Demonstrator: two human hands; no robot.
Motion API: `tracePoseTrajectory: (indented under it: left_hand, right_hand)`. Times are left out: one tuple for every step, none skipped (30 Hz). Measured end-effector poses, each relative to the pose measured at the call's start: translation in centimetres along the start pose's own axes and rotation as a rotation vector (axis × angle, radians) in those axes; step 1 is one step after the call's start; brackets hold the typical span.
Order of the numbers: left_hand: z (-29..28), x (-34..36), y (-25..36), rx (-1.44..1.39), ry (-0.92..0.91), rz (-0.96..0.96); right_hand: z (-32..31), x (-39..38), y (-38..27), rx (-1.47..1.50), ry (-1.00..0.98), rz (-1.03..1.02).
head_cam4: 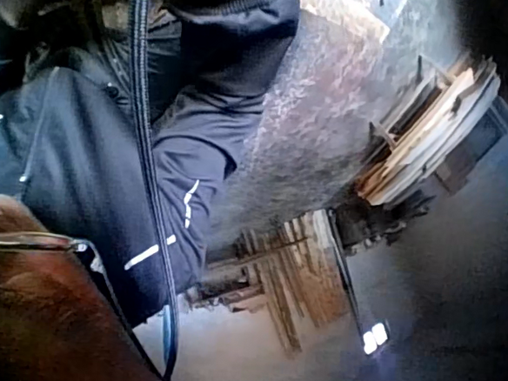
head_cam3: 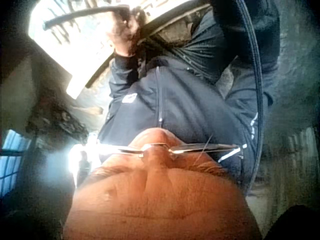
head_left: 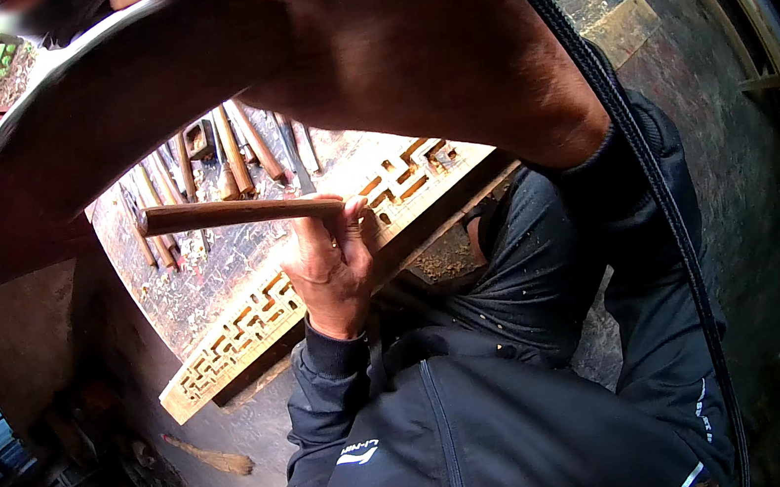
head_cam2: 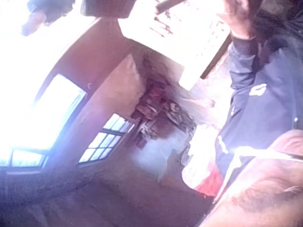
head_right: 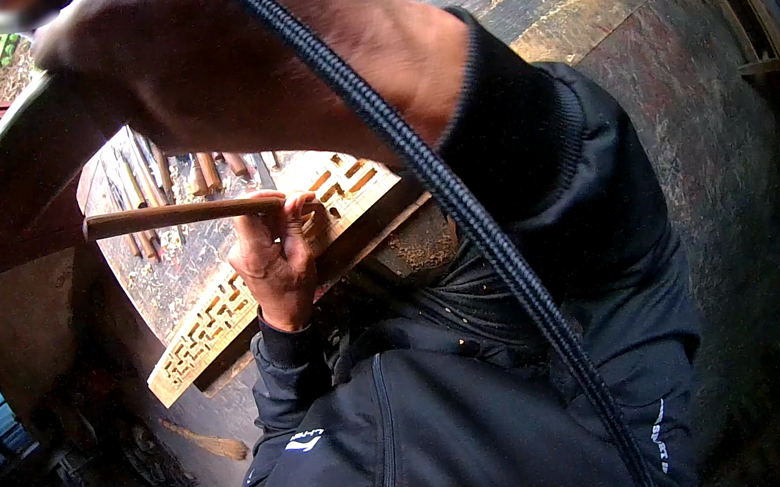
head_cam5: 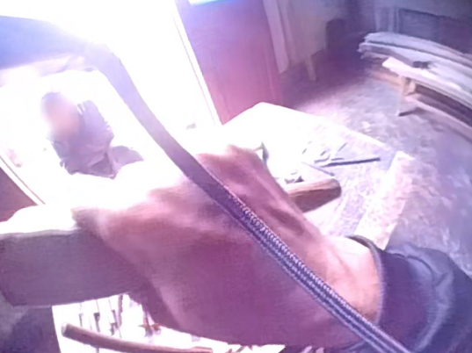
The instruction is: The person uses a chisel and a wooden mallet to carve a decorative geometric pattern into a wooden beam on a workshop table.
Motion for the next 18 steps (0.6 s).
tracePoseTrajectory:
  left_hand:
    - [-0.1, -0.1, -0.2, -0.008, 0.039, 0.011]
    - [-0.1, -0.2, -0.3, -0.017, 0.076, 0.023]
    - [-0.2, -0.3, -0.4, -0.026, 0.114, 0.035]
    - [-0.4, -0.3, -0.4, -0.003, 0.118, 0.05]
    - [-0.9, -0.4, -0.3, 0.021, 0.127, 0.059]
    - [-0.6, -0.2, 0.0, 0.016, 0.117, 0.079]
    - [-0.4, -0.2, 0.1, 0.018, 0.11, 0.084]
    - [-0.2, -0.2, 0.2, 0.021, 0.103, 0.09]
    - [-0.1, 0.0, 0.3, 0.024, 0.097, 0.095]
    - [0.3, 0.1, 0.6, 0.03, 0.076, 0.106]
    - [0.6, 0.4, 1.1, 0.034, 0.054, 0.118]
    - [0.3, 0.6, 1.2, 0.065, 0.053, 0.129]
    - [0.1, 0.6, 1.2, 0.136, 0.052, 0.117]
    - [-0.2, 0.5, 1.1, 0.154, 0.047, 0.119]
    - [-0.5, 0.3, 1.0, 0.171, 0.041, 0.12]
    - [-0.7, 0.2, 0.8, 0.19, 0.035, 0.121]
    - [-0.6, -0.1, 0.2, 0.174, 0.067, 0.163]
    - [-0.1, -1.0, -0.1, -0.121, 0.128, 0.013]
  right_hand:
    - [0.4, 0.1, -0.3, 0.011, 0.01, -0.02]
    - [0.6, 0.3, -0.5, 0.02, 0.021, -0.042]
    - [0.7, 0.5, -0.5, 0.026, 0.028, -0.057]
    - [0.9, 0.7, -0.6, 0.029, 0.042, -0.066]
    - [1.4, 1.0, -0.9, 0.043, 0.051, -0.082]
    - [1.1, 0.9, -1.3, 0.026, 0.058, -0.097]
    - [0.7, 1.0, -1.4, 0.008, 0.064, -0.099]
    - [0.3, 1.0, -1.2, -0.01, 0.064, -0.097]
    - [-0.1, 1.1, -1.2, -0.024, 0.07, -0.099]
    - [-0.4, 0.7, -1.3, -0.029, 0.071, -0.092]
    - [-0.7, 0.5, -1.0, -0.048, 0.076, -0.085]
    - [-0.2, 0.2, -1.1, -0.042, 0.096, -0.09]
    - [0.0, -0.1, -0.9, -0.036, 0.114, -0.085]
    - [0.4, -0.4, -1.0, -0.033, 0.13, -0.077]
    - [0.8, -0.7, -1.1, -0.03, 0.142, -0.071]
    - [1.0, -1.0, -0.7, -0.024, 0.16, -0.059]
    - [1.1, -1.4, -0.6, -0.035, 0.157, -0.049]
    - [1.1, -1.8, -0.5, -0.044, 0.163, -0.04]
Point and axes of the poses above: each hand's wrist, its own x-axis towards the middle knuckle, its own z-axis out of the palm, y = z × x, the point moved 1 cm from there along x, towards the middle knuckle, and after that the axes turned 10 degrees about y, right-handed, at the moved point
